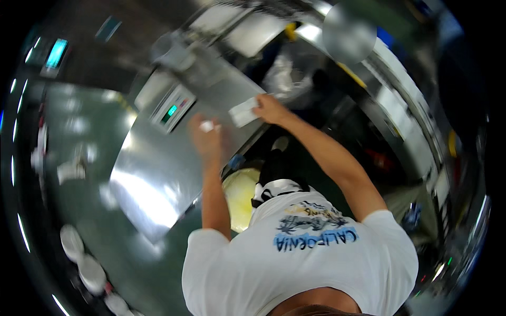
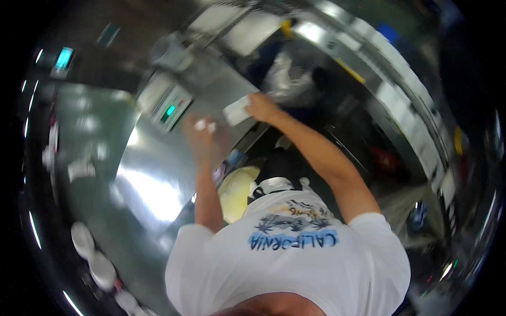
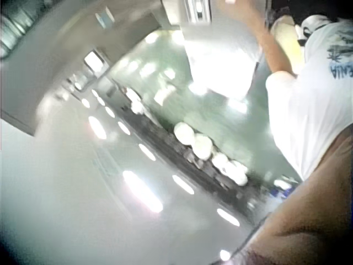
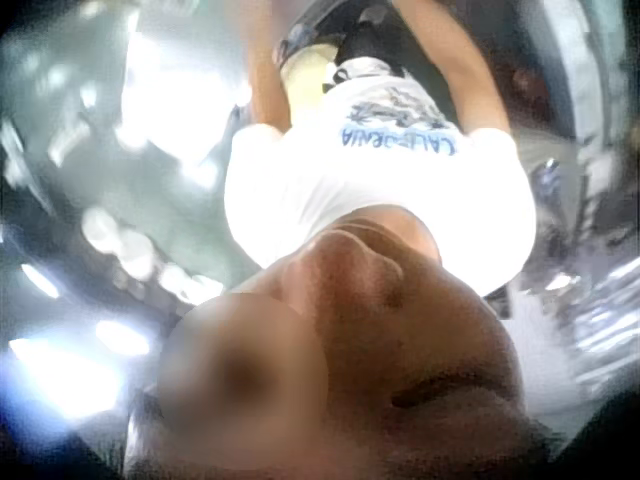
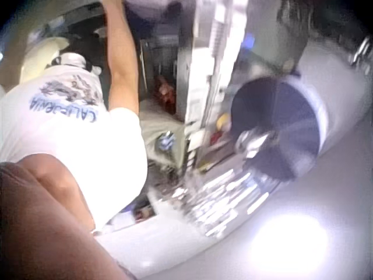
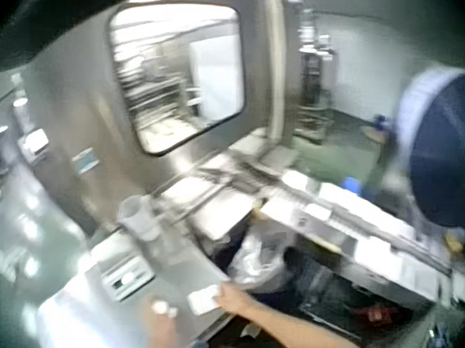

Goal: The person picks up white tissues from a conveyor belt and folds them by hand. They repeatedly grab tissues, fold them into smaller squares, and place them on a metal table or back onto the belt.

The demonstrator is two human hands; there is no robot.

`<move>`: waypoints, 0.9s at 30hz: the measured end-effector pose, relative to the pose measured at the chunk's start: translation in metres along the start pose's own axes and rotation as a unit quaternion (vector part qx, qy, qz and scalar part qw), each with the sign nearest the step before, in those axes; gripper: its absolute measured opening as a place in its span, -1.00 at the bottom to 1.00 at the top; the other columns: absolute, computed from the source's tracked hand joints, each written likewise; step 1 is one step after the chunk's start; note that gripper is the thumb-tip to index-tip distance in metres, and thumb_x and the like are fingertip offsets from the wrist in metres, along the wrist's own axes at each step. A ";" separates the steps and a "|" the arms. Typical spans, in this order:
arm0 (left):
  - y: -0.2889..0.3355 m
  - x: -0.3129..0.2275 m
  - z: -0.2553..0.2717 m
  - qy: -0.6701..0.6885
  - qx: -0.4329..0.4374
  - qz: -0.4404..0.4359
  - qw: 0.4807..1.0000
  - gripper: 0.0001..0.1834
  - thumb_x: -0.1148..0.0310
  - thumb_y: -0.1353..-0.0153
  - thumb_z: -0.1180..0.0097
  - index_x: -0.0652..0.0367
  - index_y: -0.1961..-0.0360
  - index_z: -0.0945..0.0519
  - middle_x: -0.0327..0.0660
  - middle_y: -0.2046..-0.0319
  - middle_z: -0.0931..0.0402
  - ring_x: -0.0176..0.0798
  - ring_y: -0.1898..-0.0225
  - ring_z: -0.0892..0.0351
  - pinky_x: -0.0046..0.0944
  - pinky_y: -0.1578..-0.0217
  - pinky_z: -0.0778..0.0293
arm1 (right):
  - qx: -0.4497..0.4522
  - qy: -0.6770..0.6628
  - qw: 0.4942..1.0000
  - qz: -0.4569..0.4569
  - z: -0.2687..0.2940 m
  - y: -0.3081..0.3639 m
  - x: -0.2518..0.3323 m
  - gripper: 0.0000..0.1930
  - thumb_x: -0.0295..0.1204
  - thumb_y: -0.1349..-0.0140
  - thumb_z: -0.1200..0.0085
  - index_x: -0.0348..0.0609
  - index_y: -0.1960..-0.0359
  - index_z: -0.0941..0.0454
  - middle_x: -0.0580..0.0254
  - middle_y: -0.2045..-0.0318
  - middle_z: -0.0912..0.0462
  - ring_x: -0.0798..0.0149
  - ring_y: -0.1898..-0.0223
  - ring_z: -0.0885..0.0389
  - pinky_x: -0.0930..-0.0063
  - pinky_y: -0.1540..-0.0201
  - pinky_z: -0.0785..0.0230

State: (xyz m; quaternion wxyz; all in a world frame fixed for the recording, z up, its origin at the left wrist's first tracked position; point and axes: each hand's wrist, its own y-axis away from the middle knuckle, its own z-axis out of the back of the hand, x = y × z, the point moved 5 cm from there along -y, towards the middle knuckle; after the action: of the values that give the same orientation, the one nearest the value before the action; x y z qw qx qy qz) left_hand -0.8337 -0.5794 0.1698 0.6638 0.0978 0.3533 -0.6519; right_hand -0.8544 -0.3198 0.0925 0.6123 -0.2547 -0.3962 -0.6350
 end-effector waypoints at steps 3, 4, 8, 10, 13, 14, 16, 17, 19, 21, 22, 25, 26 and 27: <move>-0.009 0.092 0.013 -0.123 -0.054 -0.130 0.982 -0.24 -0.06 -0.19 -0.46 0.49 -0.05 -0.54 0.22 0.00 -0.54 0.26 -0.09 -0.51 0.08 -0.16 -0.41 | -0.058 0.075 0.995 0.009 -0.002 0.024 0.029 -0.57 -0.26 -0.22 -0.28 -0.35 0.02 -0.55 -0.22 0.01 -0.58 -0.20 -0.05 -0.60 -0.02 -0.10 -0.50; -0.028 0.118 -0.003 -0.144 0.172 0.030 0.974 -0.23 -0.10 -0.16 -0.48 0.51 0.03 -0.54 0.18 0.11 -0.53 0.22 0.04 -0.50 0.05 -0.07 -0.43 | -0.063 0.109 0.992 0.001 0.001 0.026 0.026 -0.58 -0.26 -0.23 -0.26 -0.34 0.01 -0.55 -0.22 0.03 -0.58 -0.19 -0.02 -0.62 -0.02 -0.07 -0.53; -0.030 0.142 -0.009 -0.052 0.101 -0.047 0.992 -0.31 0.06 -0.19 -0.48 0.57 0.05 -0.51 0.15 0.12 -0.58 0.01 0.12 -0.58 -0.03 0.08 -0.52 | -0.097 0.109 0.987 0.061 0.017 0.074 0.018 -0.58 -0.31 -0.23 -0.19 -0.43 0.01 -0.52 -0.29 0.07 -0.59 -0.26 0.08 -0.68 -0.07 0.04 -0.59; -0.028 0.116 -0.027 0.056 0.213 0.081 0.972 -0.40 0.21 -0.23 -0.45 0.57 0.02 -0.51 0.15 0.04 -0.61 -0.07 0.08 -0.61 -0.04 0.06 -0.54 | -0.106 0.124 0.985 0.060 0.033 0.119 -0.007 -0.52 -0.24 -0.26 -0.20 -0.44 -0.02 -0.49 -0.27 0.09 -0.59 -0.26 0.04 -0.66 -0.09 0.02 -0.56; -0.042 0.128 -0.018 0.073 0.197 0.059 0.976 -0.34 0.22 -0.23 -0.44 0.52 -0.15 -0.48 0.12 0.02 -0.62 -0.07 0.08 -0.61 -0.06 0.01 -0.56 | -0.088 0.098 0.991 0.033 0.051 0.177 -0.019 -0.54 -0.19 -0.26 -0.24 -0.28 -0.05 -0.51 -0.18 0.00 -0.61 -0.23 -0.05 -0.62 -0.08 -0.09 -0.50; -0.033 0.116 -0.014 0.072 0.145 0.017 0.987 -0.31 0.16 -0.23 -0.43 0.47 -0.20 -0.48 0.12 0.03 -0.61 -0.05 0.03 -0.61 -0.06 -0.01 -0.56 | -0.079 0.097 0.992 0.017 0.064 0.201 -0.026 -0.56 -0.19 -0.25 -0.25 -0.23 -0.04 -0.52 -0.14 0.00 -0.62 -0.23 -0.05 -0.62 -0.09 -0.09 -0.48; -0.030 0.078 -0.004 -0.004 0.157 0.009 0.988 -0.37 0.22 -0.32 -0.35 0.41 -0.25 -0.43 0.11 -0.06 -0.55 -0.04 -0.02 -0.59 -0.09 -0.03 -0.56 | -0.166 0.070 0.981 0.072 0.074 0.237 -0.035 -0.60 -0.22 -0.24 -0.26 -0.22 0.01 -0.53 -0.12 0.03 -0.64 -0.22 -0.03 -0.62 -0.05 -0.06 -0.49; -0.016 0.041 -0.001 0.046 0.161 -0.024 0.986 -0.38 0.25 -0.33 -0.33 0.41 -0.26 -0.41 0.10 -0.07 -0.54 -0.05 -0.02 -0.59 -0.10 -0.04 -0.56 | -0.112 0.021 0.993 0.032 0.090 0.258 -0.029 -0.58 -0.24 -0.20 -0.33 -0.25 0.03 -0.53 -0.08 0.06 -0.63 -0.13 0.01 -0.63 0.07 -0.04 -0.51; 0.010 -0.046 0.009 0.143 0.190 -0.094 0.967 -0.40 0.29 -0.36 -0.29 0.39 -0.28 -0.38 0.09 -0.10 -0.50 -0.05 -0.03 -0.58 -0.11 -0.06 -0.56 | -0.146 -0.153 0.976 0.050 0.107 0.290 -0.030 -0.41 -0.21 -0.15 -0.44 -0.30 -0.09 -0.48 -0.01 0.04 -0.64 0.02 0.04 -0.65 0.22 -0.04 -0.52; 0.046 -0.124 0.016 0.235 0.267 -0.143 0.924 -0.42 0.33 -0.38 -0.25 0.38 -0.31 -0.35 0.07 -0.14 -0.47 -0.06 -0.04 -0.58 -0.12 -0.07 -0.55 | -0.167 -0.256 0.951 0.047 0.113 0.320 -0.017 -0.29 -0.20 -0.12 -0.50 -0.33 -0.18 -0.43 0.04 0.00 -0.63 0.14 0.02 -0.65 0.31 -0.04 -0.52; 0.067 -0.173 0.012 0.281 0.320 -0.171 0.888 -0.43 0.35 -0.40 -0.23 0.37 -0.32 -0.33 0.07 -0.15 -0.45 -0.06 -0.04 -0.58 -0.12 -0.08 -0.55 | -0.184 -0.311 0.931 0.043 0.120 0.339 -0.013 -0.23 -0.19 -0.11 -0.53 -0.35 -0.23 -0.40 0.07 -0.02 -0.63 0.20 0.01 -0.64 0.36 -0.05 -0.52; 0.152 -0.277 0.024 0.420 0.477 -0.183 0.750 -0.40 0.43 -0.39 -0.22 0.32 -0.37 -0.29 0.00 -0.19 -0.43 -0.10 -0.15 -0.50 -0.14 -0.23 -0.43 | -0.137 -0.469 0.866 0.106 0.113 0.366 0.001 -0.15 -0.22 -0.09 -0.55 -0.35 -0.32 -0.32 0.11 -0.09 -0.62 0.31 -0.03 -0.61 0.41 -0.07 -0.52; 0.164 -0.292 0.019 0.406 0.475 -0.251 0.739 -0.38 0.46 -0.37 -0.22 0.30 -0.38 -0.28 0.00 -0.22 -0.43 -0.12 -0.19 -0.48 -0.13 -0.24 -0.42 | -0.143 -0.477 0.860 0.114 0.115 0.380 0.008 -0.18 -0.27 -0.09 -0.55 -0.35 -0.30 -0.35 0.13 -0.09 -0.61 0.34 -0.05 -0.59 0.42 -0.08 -0.51; 0.191 -0.320 0.028 0.444 0.512 -0.211 0.705 -0.38 0.49 -0.31 -0.26 0.32 -0.35 -0.35 0.01 -0.28 -0.41 -0.08 -0.28 -0.44 -0.10 -0.33 -0.34 | -0.145 -0.489 0.851 0.123 0.123 0.398 0.016 -0.21 -0.32 -0.09 -0.54 -0.34 -0.29 -0.37 0.16 -0.08 -0.60 0.37 -0.07 -0.57 0.43 -0.09 -0.51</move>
State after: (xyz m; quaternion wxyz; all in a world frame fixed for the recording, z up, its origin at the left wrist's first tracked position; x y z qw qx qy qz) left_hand -0.6142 -0.3157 0.3182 0.1233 0.6237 0.2310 -0.7365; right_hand -0.4861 -0.2033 0.2496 0.3683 -0.6648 -0.5134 -0.3984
